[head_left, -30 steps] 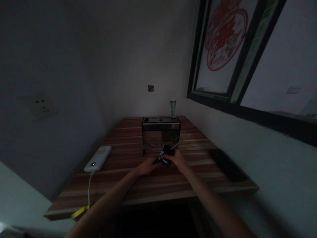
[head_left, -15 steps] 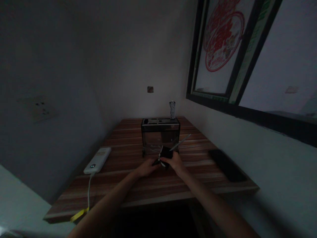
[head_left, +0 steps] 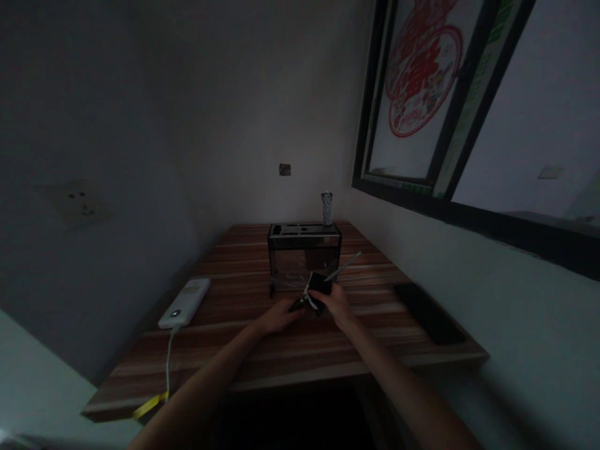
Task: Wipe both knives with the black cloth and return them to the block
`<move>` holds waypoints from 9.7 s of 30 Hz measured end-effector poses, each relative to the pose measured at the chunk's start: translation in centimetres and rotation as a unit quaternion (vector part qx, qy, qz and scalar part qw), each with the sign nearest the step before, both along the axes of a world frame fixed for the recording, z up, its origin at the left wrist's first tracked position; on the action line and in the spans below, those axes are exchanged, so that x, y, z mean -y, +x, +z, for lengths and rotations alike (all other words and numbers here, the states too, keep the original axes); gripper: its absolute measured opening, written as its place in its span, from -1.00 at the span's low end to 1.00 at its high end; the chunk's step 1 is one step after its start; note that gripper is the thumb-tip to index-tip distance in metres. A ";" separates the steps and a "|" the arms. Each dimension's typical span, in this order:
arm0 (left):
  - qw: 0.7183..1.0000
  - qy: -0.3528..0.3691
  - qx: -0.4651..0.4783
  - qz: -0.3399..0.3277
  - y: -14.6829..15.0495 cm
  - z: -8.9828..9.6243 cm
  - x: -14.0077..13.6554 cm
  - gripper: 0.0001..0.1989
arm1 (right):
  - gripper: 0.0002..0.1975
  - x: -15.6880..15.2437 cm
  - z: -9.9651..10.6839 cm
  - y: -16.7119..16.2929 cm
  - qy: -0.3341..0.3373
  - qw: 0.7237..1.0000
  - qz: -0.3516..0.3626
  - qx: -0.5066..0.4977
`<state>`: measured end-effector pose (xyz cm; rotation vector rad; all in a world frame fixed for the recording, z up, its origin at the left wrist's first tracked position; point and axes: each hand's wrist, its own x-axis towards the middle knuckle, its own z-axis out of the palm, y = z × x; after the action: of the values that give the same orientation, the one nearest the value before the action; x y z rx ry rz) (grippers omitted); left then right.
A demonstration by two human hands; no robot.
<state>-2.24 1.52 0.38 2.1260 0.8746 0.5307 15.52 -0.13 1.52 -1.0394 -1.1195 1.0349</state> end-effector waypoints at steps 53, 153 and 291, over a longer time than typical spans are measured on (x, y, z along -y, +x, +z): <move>1.000 0.001 -0.014 0.010 -0.1 0.6 0.7 -0.71 | -0.59 -1.1 -2.2 0.1 0.021 0.998 0.030 0.053; 1.000 -0.007 0.017 -0.011 -0.1 0.3 0.4 -0.70 | -0.63 -1.0 -2.6 -0.4 0.041 0.998 0.019 0.042; 1.000 0.025 -0.015 -0.007 0.0 -0.2 0.3 -0.73 | -0.52 -0.5 -2.0 0.3 0.014 0.994 0.001 0.105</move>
<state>-2.25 1.23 0.23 2.1892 0.8713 0.5213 15.78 0.38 -0.51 -1.1439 -1.3026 0.9236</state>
